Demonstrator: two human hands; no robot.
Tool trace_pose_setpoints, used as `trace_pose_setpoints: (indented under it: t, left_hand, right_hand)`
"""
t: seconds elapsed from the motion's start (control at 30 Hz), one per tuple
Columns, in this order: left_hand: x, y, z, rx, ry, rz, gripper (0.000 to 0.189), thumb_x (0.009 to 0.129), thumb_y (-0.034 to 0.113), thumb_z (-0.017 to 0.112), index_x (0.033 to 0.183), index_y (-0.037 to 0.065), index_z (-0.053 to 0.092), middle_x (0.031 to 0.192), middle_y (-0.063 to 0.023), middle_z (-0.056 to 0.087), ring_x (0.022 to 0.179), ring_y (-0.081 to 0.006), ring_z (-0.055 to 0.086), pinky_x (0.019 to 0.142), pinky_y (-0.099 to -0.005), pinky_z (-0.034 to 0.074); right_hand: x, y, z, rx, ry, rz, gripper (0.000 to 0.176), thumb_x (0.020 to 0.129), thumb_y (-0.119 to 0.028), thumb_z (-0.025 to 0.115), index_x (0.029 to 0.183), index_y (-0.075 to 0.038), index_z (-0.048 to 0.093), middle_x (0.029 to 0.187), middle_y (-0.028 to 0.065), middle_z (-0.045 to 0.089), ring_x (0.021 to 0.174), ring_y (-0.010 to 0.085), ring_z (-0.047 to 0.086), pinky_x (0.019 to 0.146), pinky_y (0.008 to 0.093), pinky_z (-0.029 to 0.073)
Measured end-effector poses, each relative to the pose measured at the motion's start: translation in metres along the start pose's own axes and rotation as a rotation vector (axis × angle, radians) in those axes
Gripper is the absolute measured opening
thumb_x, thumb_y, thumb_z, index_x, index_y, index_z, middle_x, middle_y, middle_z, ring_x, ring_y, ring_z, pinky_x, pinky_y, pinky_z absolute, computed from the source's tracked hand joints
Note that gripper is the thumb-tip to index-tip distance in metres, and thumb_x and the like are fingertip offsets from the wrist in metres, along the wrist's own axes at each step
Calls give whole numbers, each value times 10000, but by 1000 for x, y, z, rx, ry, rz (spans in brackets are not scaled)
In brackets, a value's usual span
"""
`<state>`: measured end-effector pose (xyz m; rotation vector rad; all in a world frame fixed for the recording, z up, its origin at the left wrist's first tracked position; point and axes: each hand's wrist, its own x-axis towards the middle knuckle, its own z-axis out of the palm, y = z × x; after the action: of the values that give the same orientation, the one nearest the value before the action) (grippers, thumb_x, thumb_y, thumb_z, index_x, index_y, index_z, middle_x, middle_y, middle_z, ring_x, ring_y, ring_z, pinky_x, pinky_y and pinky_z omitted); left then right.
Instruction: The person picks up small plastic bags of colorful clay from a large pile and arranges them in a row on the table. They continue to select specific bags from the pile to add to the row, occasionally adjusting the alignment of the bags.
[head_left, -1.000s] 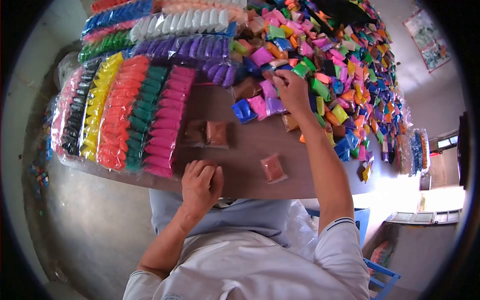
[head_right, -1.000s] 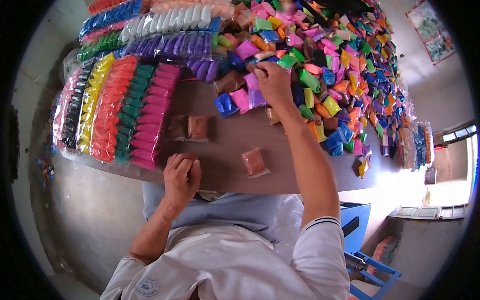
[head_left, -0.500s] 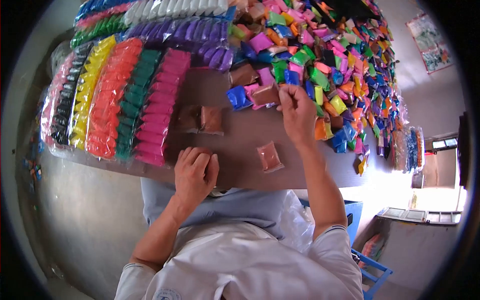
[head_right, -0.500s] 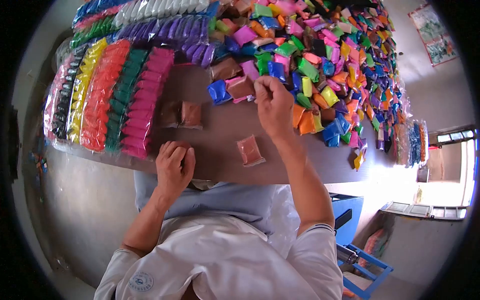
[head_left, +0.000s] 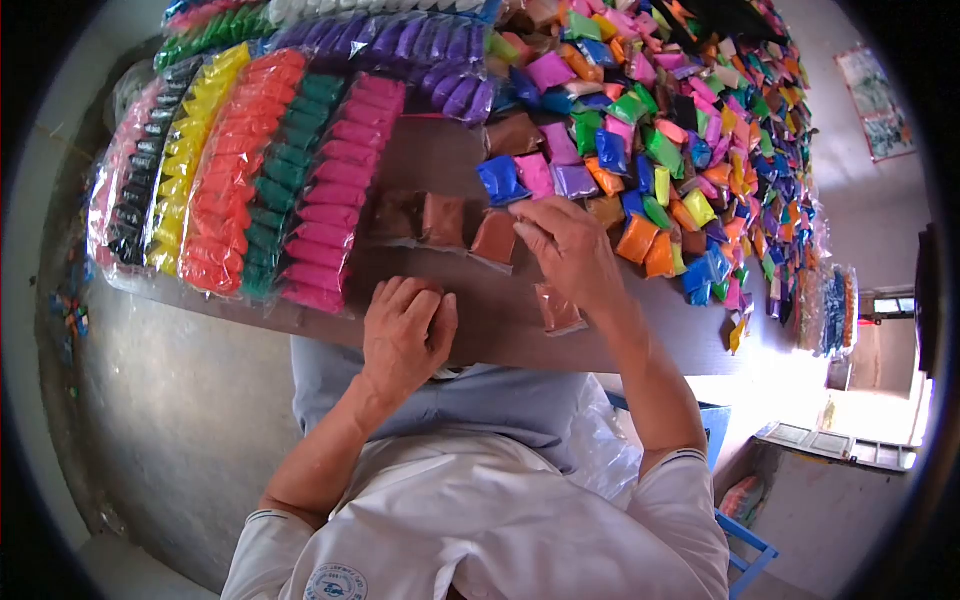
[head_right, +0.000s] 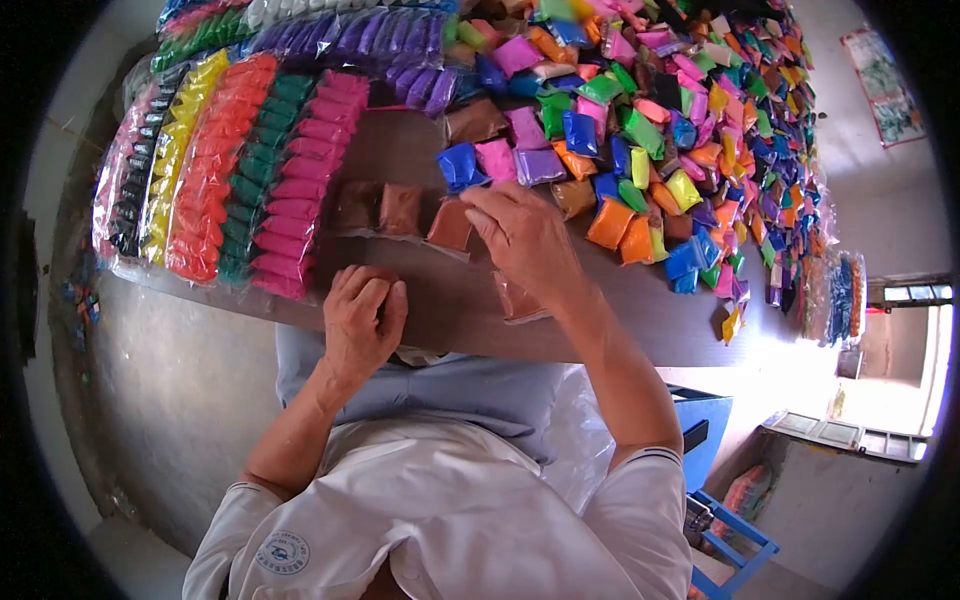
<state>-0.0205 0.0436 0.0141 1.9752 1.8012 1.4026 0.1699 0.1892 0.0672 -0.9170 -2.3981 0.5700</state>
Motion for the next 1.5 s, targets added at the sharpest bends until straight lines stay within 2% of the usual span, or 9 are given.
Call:
trace_pose_setpoints:
  t: [0.27, 0.47, 0.6, 0.67, 1.0, 1.17, 1.2, 1.27, 1.5]
  left_hand:
    - [0, 0, 0, -17, -13, -19, 115, 858, -9, 681, 790, 24, 594, 876, -106, 658, 767, -322, 599, 714, -421, 459]
    - [0, 0, 0, -15, -6, -9, 121, 859, -10, 682, 786, 25, 592, 875, -103, 658, 764, -315, 599, 713, -414, 461]
    - [0, -1, 1, -17, -11, -9, 115, 852, -14, 687, 795, 26, 596, 881, -103, 658, 768, -315, 599, 712, -415, 460]
    - [0, 0, 1, -14, -14, -3, 112, 850, -15, 688, 798, 25, 597, 883, -103, 658, 770, -315, 600, 713, -416, 460]
    - [1, 2, 0, 10, -35, -1, 109, 839, -23, 694, 801, 24, 604, 875, -112, 654, 773, -323, 602, 715, -424, 463]
    - [1, 3, 1, 21, -15, 23, 110, 844, -15, 696, 798, 25, 605, 863, -113, 652, 774, -322, 603, 713, -420, 465]
    - [1, 3, 0, 21, -15, 22, 108, 847, -10, 695, 799, 27, 606, 862, -112, 652, 775, -322, 603, 713, -420, 465]
    - [1, 3, 0, 25, -12, 16, 107, 850, -6, 695, 799, 28, 607, 861, -112, 652, 776, -322, 604, 713, -420, 466]
    - [-1, 1, 1, 27, -22, 8, 106, 851, -1, 692, 800, 33, 605, 867, -111, 656, 779, -327, 603, 716, -424, 465]
  right_hand:
    - [30, 40, 11, -192, -74, 38, 305, 918, -171, 690, 1222, -147, 702, 959, 190, 693, 921, 399, 679, 804, 487, 547]
    - [34, 60, 13, -120, 41, 2, 265, 914, -189, 706, 1161, -94, 723, 981, 179, 697, 901, 388, 687, 780, 459, 547]
    - [17, 19, -3, -4, 56, 51, 279, 913, -223, 722, 1139, -60, 728, 982, 174, 695, 875, 371, 690, 769, 447, 544]
    - [9, 8, -5, 43, -169, 215, 353, 907, -256, 739, 1190, -49, 705, 993, 173, 688, 844, 358, 683, 773, 444, 536]
    - [10, 14, 6, 55, -248, 241, 388, 882, -228, 742, 1220, -49, 674, 999, 192, 678, 904, 378, 664, 814, 461, 516]
    - [22, 19, 7, 161, -312, 372, 360, 838, -231, 795, 1131, -44, 702, 857, 134, 674, 769, 274, 679, 720, 389, 534]
    - [20, 18, 7, 159, -308, 370, 360, 838, -231, 795, 1131, -44, 702, 857, 134, 674, 769, 274, 679, 720, 389, 534]
    - [13, 16, 11, 195, -146, 387, 345, 835, -133, 815, 1140, -16, 702, 825, 30, 632, 666, 76, 544, 620, 242, 462]
    - [3, -4, 14, 137, 39, 173, 313, 827, -134, 819, 1096, -18, 710, 915, 76, 654, 711, 154, 621, 665, 293, 514]
